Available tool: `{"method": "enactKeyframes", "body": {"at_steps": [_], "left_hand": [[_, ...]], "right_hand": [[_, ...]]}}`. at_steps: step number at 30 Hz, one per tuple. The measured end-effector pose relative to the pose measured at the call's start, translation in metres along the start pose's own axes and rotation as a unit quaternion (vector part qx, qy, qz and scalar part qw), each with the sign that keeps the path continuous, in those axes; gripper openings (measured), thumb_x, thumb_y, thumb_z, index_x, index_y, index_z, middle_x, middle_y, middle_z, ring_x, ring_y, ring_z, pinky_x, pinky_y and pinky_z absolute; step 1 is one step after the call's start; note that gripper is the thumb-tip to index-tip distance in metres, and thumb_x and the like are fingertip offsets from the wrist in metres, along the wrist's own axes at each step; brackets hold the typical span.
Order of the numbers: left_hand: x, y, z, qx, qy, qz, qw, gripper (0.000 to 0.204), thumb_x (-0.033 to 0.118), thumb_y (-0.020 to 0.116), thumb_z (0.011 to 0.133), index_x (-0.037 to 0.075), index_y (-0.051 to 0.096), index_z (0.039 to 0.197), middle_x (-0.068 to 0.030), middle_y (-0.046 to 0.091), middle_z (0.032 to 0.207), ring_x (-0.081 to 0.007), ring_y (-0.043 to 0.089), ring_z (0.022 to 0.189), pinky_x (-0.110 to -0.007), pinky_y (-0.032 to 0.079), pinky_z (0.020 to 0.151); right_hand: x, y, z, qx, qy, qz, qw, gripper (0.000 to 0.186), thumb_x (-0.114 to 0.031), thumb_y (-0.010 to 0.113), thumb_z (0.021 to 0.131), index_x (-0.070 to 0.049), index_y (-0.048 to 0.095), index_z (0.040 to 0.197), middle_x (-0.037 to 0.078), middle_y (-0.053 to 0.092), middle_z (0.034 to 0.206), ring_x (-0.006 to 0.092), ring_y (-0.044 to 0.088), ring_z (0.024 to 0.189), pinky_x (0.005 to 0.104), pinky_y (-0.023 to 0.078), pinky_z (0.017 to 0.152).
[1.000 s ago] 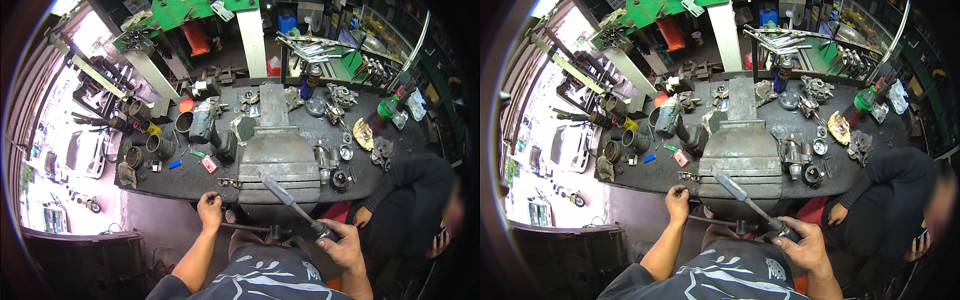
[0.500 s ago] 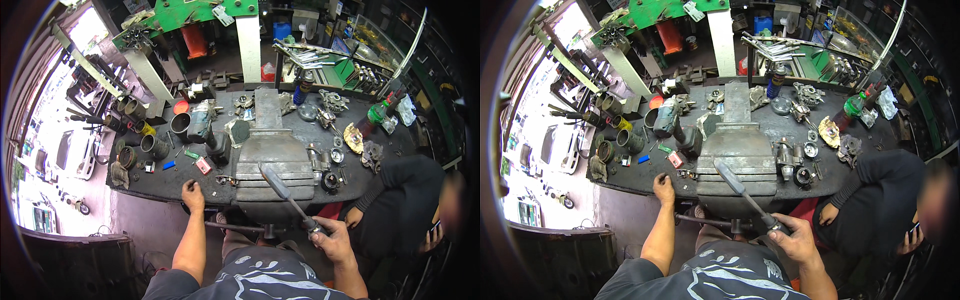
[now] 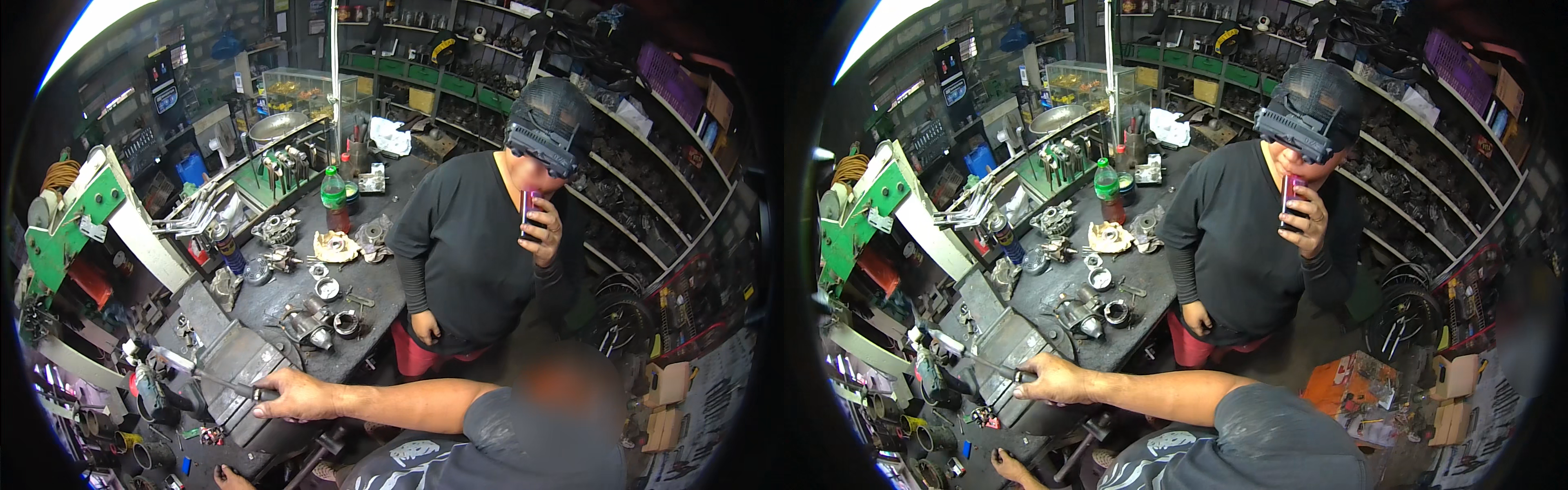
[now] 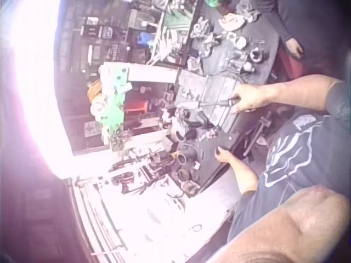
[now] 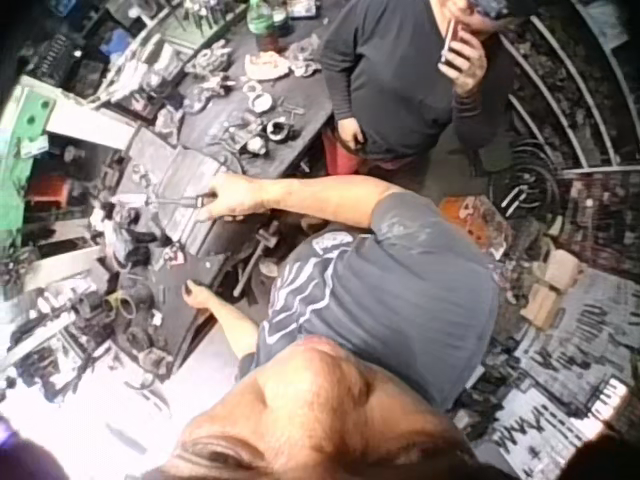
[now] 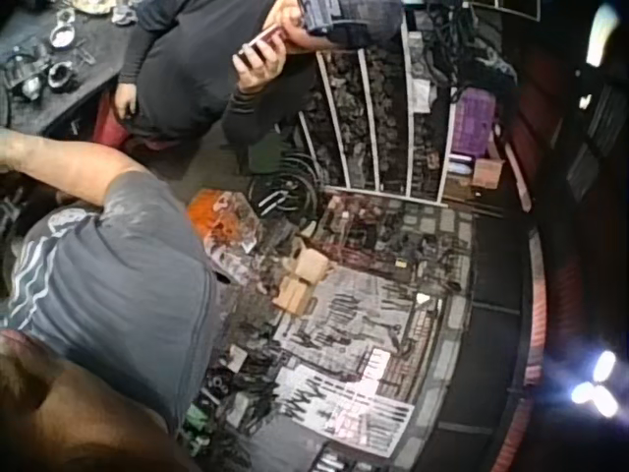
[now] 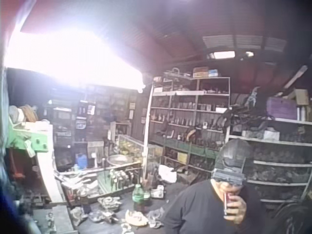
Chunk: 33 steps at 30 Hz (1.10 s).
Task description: The person uses a screwdriver and hammer to disassemble and adjust small mechanical components on a workbench. They repeatedly tap and pry parts while handling various tools and parts scattered across the table.
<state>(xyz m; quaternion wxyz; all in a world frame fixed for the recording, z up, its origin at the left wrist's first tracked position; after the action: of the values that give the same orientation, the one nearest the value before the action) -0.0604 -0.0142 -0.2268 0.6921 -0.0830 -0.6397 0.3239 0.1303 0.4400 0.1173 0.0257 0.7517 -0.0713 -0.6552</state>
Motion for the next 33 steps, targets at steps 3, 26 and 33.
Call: {"method": "enactKeyframes", "body": {"at_steps": [3, 26, 33], "left_hand": [[-0.008, -0.002, 0.008, -0.008, -0.028, -0.038, 0.999, 0.04, 0.027, 0.071, 0.103, -0.002, 0.07, 0.131, -0.0141, 0.076, 0.116, -0.0216, 0.071, 0.091, -0.032, 0.058, 0.068], [0.1, -0.048, -0.042, -0.065, -0.193, -0.076, 0.976, 0.043, 0.021, 0.077, 0.096, -0.002, 0.073, 0.133, -0.0142, 0.077, 0.106, -0.0229, 0.073, 0.087, -0.036, 0.057, 0.082], [0.046, -0.117, -0.111, -0.013, -0.16, -0.104, 0.981, 0.049, 0.018, 0.078, 0.097, -0.005, 0.064, 0.138, -0.0173, 0.076, 0.12, -0.0248, 0.075, 0.108, -0.037, 0.06, 0.096]], "right_hand": [[0.014, 0.0, -0.002, -0.003, -0.003, 0.003, 1.0, 0.031, -0.03, 0.079, 0.101, -0.004, 0.075, 0.119, -0.004, 0.059, 0.066, 0.0054, 0.053, 0.052, 0.0265, 0.042, 0.046], [-0.014, 0.016, -0.011, 0.049, 0.11, -0.097, 0.988, 0.054, -0.031, 0.083, 0.097, 0.006, 0.068, 0.135, 0.004, 0.069, 0.083, 0.0088, 0.062, 0.069, 0.0306, 0.052, 0.06], [-0.028, 0.055, -0.012, -0.039, 0.051, 0.179, 0.982, 0.042, -0.028, 0.082, 0.097, -0.003, 0.064, 0.124, 0.006, 0.064, 0.083, 0.0111, 0.056, 0.056, 0.0249, 0.044, 0.047]]}}
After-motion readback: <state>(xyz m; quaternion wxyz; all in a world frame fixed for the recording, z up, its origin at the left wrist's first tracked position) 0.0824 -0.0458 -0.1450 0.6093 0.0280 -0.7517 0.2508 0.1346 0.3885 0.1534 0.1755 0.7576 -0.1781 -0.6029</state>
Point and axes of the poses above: each hand's wrist, its own z-axis towards the middle knuckle, its own y-axis out of the palm, x = y × z, the point moved 4 cm from there along z, towards the middle knuckle
